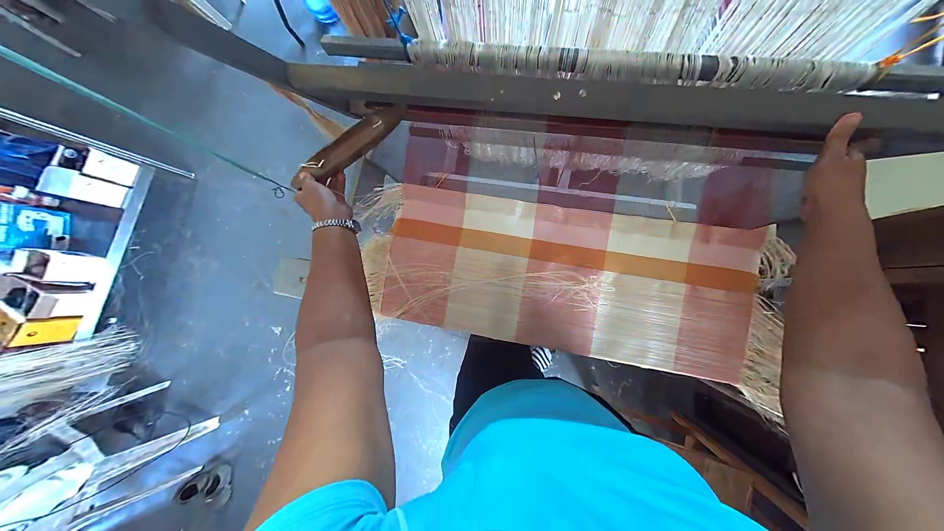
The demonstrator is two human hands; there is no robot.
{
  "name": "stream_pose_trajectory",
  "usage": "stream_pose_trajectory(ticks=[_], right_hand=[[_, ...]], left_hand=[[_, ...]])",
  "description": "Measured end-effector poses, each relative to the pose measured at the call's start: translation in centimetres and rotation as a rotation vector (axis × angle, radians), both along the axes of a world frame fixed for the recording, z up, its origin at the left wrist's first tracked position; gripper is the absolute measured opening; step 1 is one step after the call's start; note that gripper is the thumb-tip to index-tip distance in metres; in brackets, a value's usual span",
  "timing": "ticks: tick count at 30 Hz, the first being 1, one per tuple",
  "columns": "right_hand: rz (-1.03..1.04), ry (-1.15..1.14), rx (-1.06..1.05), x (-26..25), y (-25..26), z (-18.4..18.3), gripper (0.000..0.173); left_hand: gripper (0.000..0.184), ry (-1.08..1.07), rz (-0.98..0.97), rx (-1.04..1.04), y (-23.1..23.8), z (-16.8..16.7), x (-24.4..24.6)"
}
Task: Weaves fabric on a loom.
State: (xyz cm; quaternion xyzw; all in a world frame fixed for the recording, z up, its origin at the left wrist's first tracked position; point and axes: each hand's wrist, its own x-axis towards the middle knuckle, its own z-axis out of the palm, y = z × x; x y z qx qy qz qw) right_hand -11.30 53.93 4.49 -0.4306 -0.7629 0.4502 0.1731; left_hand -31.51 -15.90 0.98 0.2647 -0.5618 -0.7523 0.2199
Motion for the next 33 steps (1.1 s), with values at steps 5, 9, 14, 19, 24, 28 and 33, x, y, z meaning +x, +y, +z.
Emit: stream_pose_trajectory(ticks=[5,9,14,19,24,28,33], right_hand=[[-0.001,-0.004,-0.103,0.6,0.1,0.4,0.094],[0.008,0.070,-0.291,0.7,0.7,0.2,0.086],[0.053,0.085,-0.347,0.8,1.1,0.3,0.086],[0.074,0.157,-0.417,0.6,1.1,-0.2,0.080],[0.104,0.182,-0.457,0.6,1.3,-0.3,0.077],[0.109,0.205,-0.461,0.6,1.2,-0.3,0.077],[0.074,0.228,-0.467,0.6,1.4,-0.5,0.078]], left_hand=[[0.039,-0.045,-0.066,-0.023,0.6,-0.9,-2.5],[0.040,-0.072,-0.133,-0.029,1.4,-1.0,-3.6],[0.049,-0.068,-0.158,-0.051,5.0,-1.2,-4.6],[0.066,-0.423,-1.019,-0.534,9.3,1.8,-3.4],[0.075,-0.424,-0.884,-0.707,7.3,0.7,-4.5],[0.063,-0.387,-0.804,-0.903,8.8,0.6,-2.3],[0.047,-0.013,-0.793,-1.173,16.2,2.6,2.5]])
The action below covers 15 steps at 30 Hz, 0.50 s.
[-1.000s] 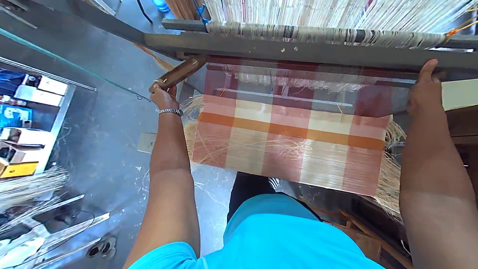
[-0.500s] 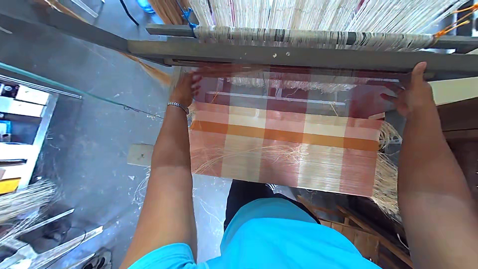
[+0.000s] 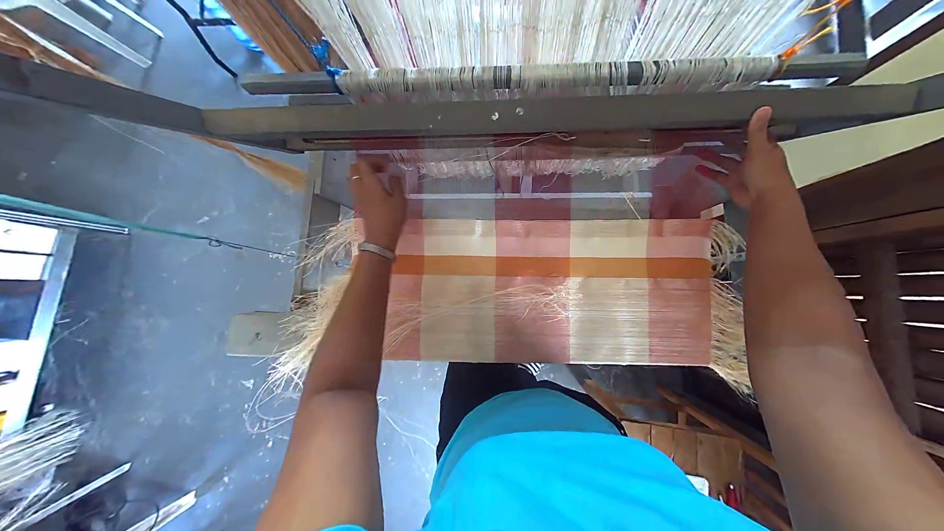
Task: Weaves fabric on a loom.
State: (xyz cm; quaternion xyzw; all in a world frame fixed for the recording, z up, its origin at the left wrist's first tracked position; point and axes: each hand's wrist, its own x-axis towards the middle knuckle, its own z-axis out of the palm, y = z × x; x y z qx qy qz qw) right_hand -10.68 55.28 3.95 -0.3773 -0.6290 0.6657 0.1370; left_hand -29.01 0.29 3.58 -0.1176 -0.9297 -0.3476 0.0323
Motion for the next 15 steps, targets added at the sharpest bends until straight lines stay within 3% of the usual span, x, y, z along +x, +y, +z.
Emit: stream_pose_trajectory(ticks=[2,4,7,11,15], right_hand=[[-0.012,-0.003,0.006,0.0,0.1,-0.3,0.081],[-0.037,-0.003,0.010,-0.1,-0.1,-0.3,0.080],[-0.091,-0.005,0.012,-0.1,-0.6,-0.2,0.081],[-0.107,-0.004,0.029,-0.3,-0.4,-0.6,0.081],[-0.115,0.007,0.012,-0.4,-0.7,-0.7,0.081]], left_hand=[[0.043,-0.151,-0.152,0.196,5.4,0.3,1.9],[0.040,-0.434,-0.241,0.428,11.3,0.3,3.6],[0.038,-0.737,-0.245,0.546,18.4,-0.5,4.8],[0.048,-0.775,-0.089,0.538,22.7,-1.4,5.6],[0.073,-0.785,-0.128,0.657,24.5,-1.6,6.9]])
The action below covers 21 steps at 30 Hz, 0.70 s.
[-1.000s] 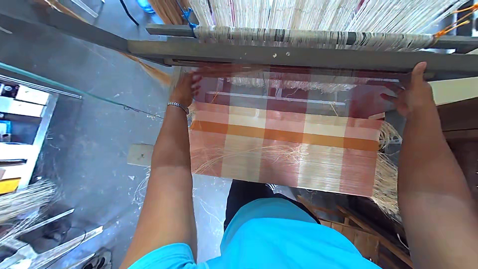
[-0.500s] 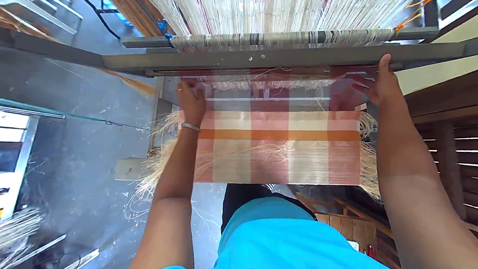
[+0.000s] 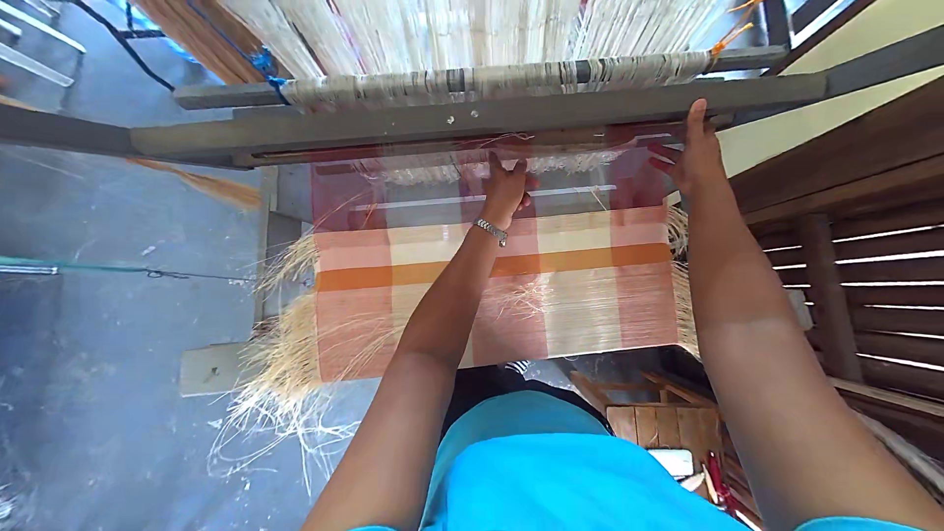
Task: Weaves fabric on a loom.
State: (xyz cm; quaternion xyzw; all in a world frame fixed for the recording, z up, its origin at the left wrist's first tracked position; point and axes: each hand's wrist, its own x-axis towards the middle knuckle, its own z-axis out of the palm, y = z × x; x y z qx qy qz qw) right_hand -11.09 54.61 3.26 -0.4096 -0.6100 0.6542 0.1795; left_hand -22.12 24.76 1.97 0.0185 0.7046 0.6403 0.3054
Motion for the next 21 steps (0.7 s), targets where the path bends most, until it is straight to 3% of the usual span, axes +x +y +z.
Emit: stream_pose_trajectory(ticks=[6,7,9,12,16,19,21], right_hand=[[0.003,0.010,0.008,0.0,0.9,-0.6,0.082],[0.006,0.014,0.007,0.0,1.0,-0.7,0.083],[0.006,0.015,0.008,0.0,1.2,-1.0,0.084],[0.004,0.009,-0.005,0.4,1.6,-1.0,0.085],[0.136,-0.010,-0.011,0.9,1.5,-0.5,0.085],[0.187,-0.016,-0.010,0.8,0.5,0.1,0.077],[0.199,-0.006,-0.014,0.8,0.3,0.1,0.077]], left_hand=[[0.068,-0.041,0.106,0.172,1.4,-1.2,-0.6],[0.058,-0.096,0.112,0.216,1.2,-1.1,-0.9],[0.012,-0.309,0.099,0.351,0.3,-0.7,-1.9],[0.025,-0.371,-0.066,0.352,-1.8,-0.2,-2.5],[0.044,0.041,-0.154,0.081,-7.2,0.3,0.8],[0.040,0.545,-0.068,-0.268,-14.5,-1.4,0.6],[0.041,0.757,0.056,-0.535,-20.6,-2.4,-0.9]])
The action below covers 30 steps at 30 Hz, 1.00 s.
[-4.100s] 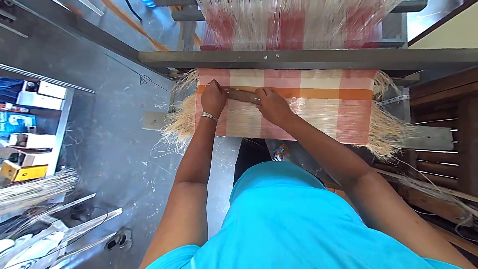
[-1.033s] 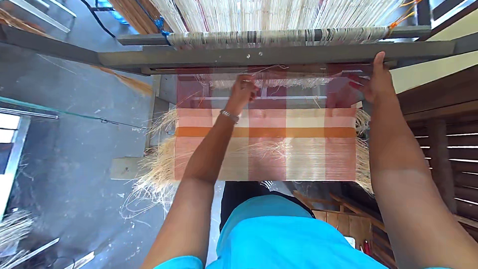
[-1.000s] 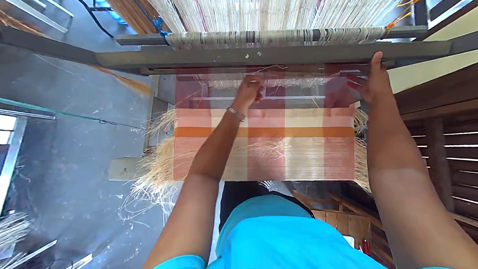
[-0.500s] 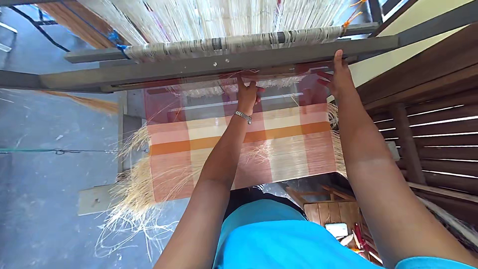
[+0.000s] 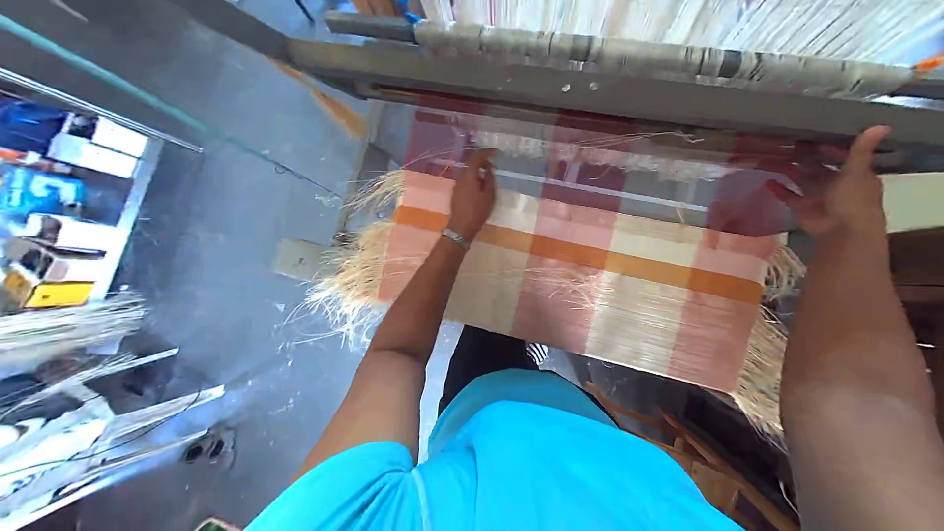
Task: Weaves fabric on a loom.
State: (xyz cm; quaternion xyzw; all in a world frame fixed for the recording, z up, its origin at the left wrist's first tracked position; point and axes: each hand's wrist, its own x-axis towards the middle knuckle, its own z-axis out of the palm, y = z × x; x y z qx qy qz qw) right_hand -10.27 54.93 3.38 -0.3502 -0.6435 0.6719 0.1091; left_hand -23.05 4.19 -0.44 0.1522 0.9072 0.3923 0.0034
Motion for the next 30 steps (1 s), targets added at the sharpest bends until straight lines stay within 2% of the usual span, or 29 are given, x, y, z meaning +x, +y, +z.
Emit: stream_pose_trajectory(ticks=[2,4,7,10,13,15,17,20,25,30], right_hand=[[-0.005,0.024,-0.026,-0.1,0.3,-0.6,0.074],[-0.028,0.054,-0.051,-0.3,0.5,-1.2,0.070],[-0.093,0.067,-0.014,-0.1,0.4,-1.0,0.069],[-0.206,0.101,0.042,1.0,0.8,-1.0,0.073],[-0.365,0.179,0.162,3.3,1.5,-1.1,0.064],[-0.491,0.200,0.272,5.2,2.5,-1.4,0.072],[-0.575,0.165,0.396,7.6,3.9,-1.3,0.079],[-0.678,0.046,0.623,11.1,5.8,-0.6,0.074],[-0.641,-0.096,0.983,15.8,5.7,1.7,0.064],[-0.402,-0.066,1.277,16.4,1.8,3.5,0.047]], left_hand=[[0.047,0.042,0.182,-0.166,-5.4,0.7,-1.6],[0.050,-0.003,0.317,-0.292,-9.5,1.0,-2.9],[0.037,-0.141,0.326,-0.366,-12.6,0.7,-4.6],[0.034,-0.235,0.282,-0.358,-13.3,1.1,-5.6],[0.034,-0.277,0.260,-0.329,-14.1,1.0,-6.0],[0.034,-0.283,0.234,-0.319,-14.6,0.7,-6.2],[0.035,-0.298,0.204,-0.310,-14.4,0.9,-6.0],[0.036,-0.307,0.194,-0.280,-13.6,1.9,-5.3],[0.036,-0.321,0.205,-0.271,-13.3,2.3,-4.5],[0.036,-0.301,0.219,-0.213,-13.4,1.3,-4.4]])
